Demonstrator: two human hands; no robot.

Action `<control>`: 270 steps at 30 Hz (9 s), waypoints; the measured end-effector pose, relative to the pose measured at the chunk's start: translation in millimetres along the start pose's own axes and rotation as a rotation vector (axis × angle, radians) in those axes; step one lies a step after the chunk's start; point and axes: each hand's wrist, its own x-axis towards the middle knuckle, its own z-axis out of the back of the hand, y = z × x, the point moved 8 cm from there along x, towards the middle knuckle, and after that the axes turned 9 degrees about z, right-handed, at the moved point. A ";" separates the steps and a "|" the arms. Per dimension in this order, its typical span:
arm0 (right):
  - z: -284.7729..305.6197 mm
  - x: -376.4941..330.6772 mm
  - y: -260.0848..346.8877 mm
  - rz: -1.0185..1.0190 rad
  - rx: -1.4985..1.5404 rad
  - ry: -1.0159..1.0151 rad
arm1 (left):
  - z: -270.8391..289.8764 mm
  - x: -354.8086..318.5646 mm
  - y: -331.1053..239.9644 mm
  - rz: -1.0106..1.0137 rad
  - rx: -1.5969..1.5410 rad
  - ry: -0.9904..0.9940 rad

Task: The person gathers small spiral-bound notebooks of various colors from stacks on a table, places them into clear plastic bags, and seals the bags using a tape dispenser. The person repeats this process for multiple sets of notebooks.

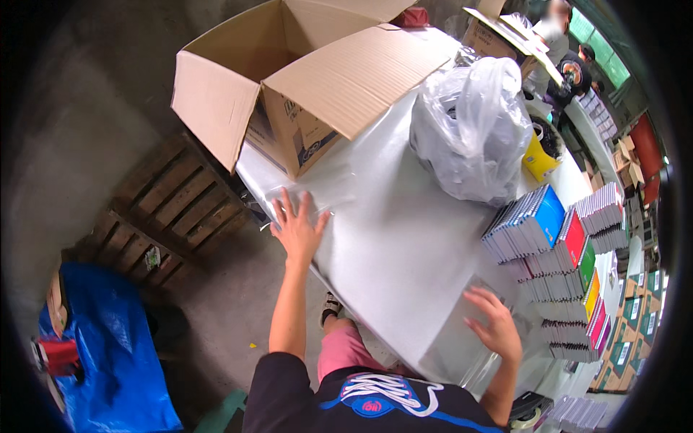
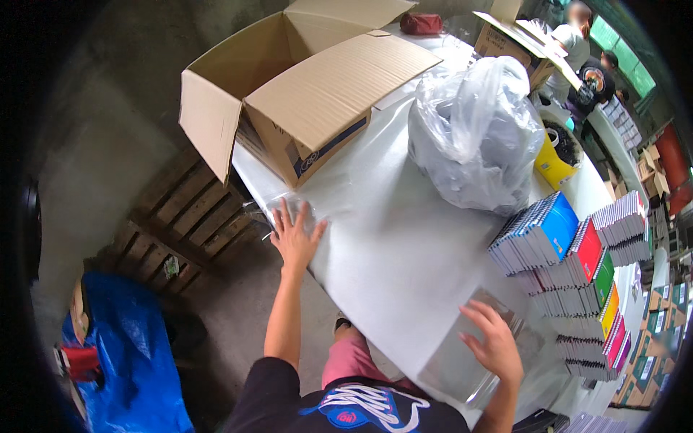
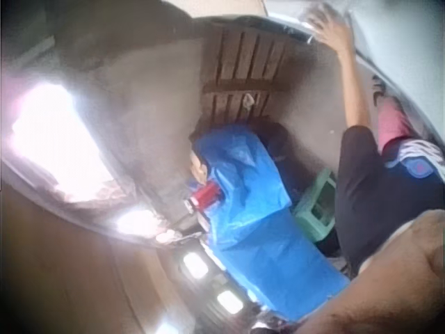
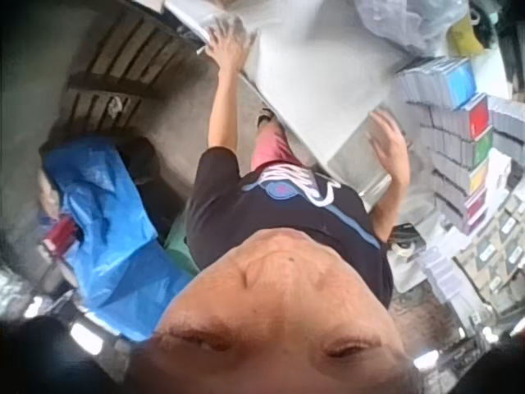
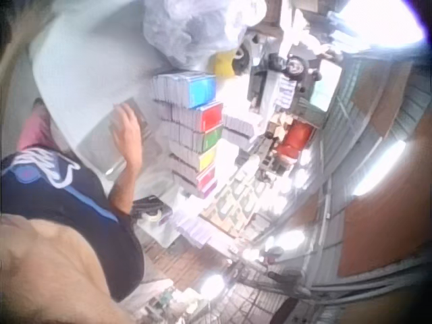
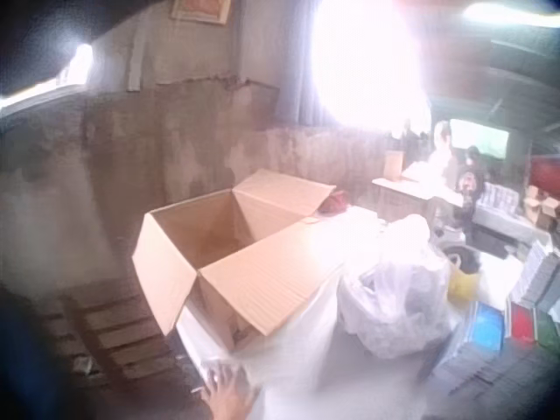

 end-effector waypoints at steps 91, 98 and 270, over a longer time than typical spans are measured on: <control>-104.2 -410.1 -50.3 -1.265 -0.184 -1.512 | -16.2 -466.7 -305.2 -1.694 -0.271 1.068; 51.2 -256.8 -58.8 -0.567 0.021 -1.405 | 32.6 -182.0 -345.0 -0.572 -0.991 0.470; 244.1 -321.9 -140.2 -0.449 -0.704 -1.187 | -38.4 -353.9 -398.3 -0.008 -0.978 2.180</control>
